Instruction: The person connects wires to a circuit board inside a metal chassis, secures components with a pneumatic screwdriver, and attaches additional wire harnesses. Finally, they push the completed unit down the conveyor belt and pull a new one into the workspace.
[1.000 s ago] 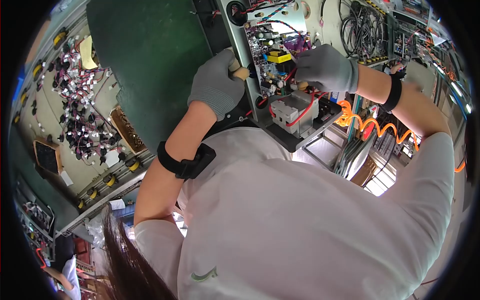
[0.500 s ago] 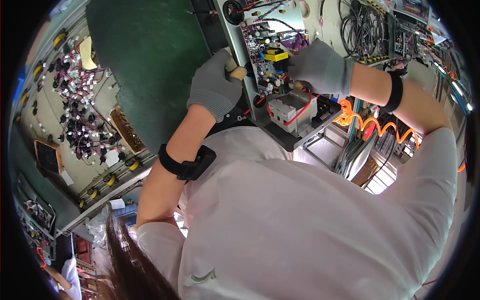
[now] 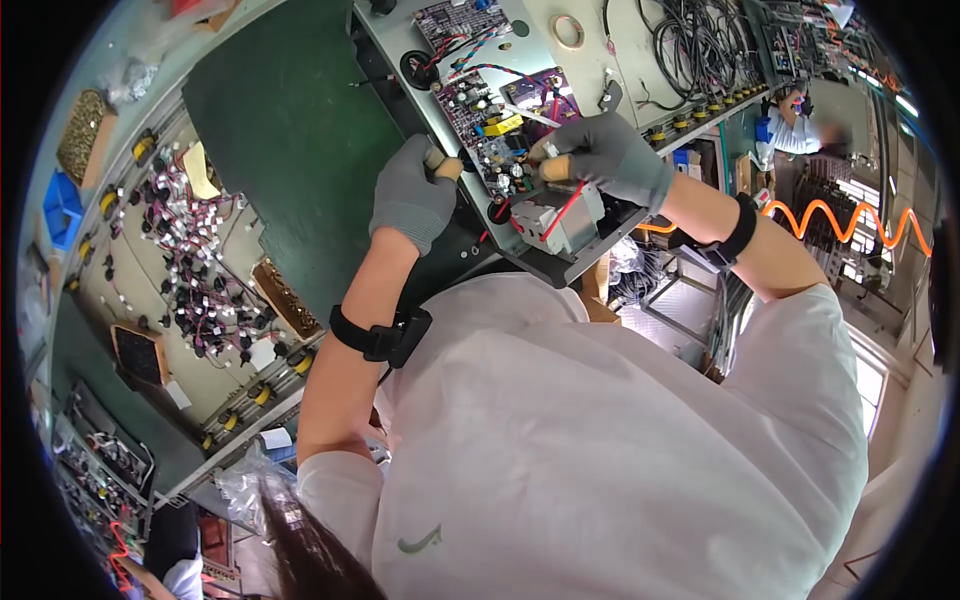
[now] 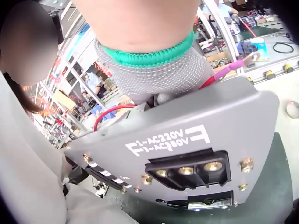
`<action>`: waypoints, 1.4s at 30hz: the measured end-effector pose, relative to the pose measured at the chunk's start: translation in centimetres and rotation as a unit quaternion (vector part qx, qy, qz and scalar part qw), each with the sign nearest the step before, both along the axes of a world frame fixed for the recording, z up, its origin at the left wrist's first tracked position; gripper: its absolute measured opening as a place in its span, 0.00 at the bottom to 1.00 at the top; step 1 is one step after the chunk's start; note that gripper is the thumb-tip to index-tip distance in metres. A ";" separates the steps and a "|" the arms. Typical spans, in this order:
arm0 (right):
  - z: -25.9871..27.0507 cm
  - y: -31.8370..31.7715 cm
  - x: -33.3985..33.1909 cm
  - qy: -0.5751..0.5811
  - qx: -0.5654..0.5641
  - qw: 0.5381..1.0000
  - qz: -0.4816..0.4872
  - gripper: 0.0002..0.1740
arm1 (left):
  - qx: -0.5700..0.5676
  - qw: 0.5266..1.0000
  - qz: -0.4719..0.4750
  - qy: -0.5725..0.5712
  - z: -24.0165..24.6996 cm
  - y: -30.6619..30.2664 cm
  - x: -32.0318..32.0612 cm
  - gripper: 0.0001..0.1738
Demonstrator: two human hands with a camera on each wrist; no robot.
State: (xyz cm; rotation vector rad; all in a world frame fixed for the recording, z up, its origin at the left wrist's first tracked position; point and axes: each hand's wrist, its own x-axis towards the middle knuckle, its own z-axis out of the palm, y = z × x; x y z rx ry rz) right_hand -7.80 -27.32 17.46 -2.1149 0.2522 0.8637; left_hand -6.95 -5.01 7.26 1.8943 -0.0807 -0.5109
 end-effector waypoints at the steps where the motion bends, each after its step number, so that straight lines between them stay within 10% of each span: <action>1: -0.2 0.1 -0.1 0.062 0.020 0.991 -0.113 0.16 | 0.002 1.000 -0.005 -0.006 -0.3 0.0 0.0 0.10; 8: -0.1 0.0 -0.4 -0.103 -0.144 0.983 0.057 0.11 | -0.020 1.000 0.017 0.000 -1.8 -0.2 -0.4 0.12; 10: 0.3 0.0 0.4 -0.265 -0.281 0.855 0.346 0.10 | -0.010 1.000 0.020 -0.007 -1.8 -0.1 -0.3 0.12; 13: 0.6 0.7 1.1 -0.191 -0.307 0.842 0.400 0.12 | -0.022 0.999 0.023 -0.023 -1.4 -0.1 -0.5 0.12; 42: 0.2 2.3 3.3 -0.059 -0.277 0.876 0.391 0.11 | -0.050 0.998 0.026 -0.018 -1.4 -0.2 -0.6 0.09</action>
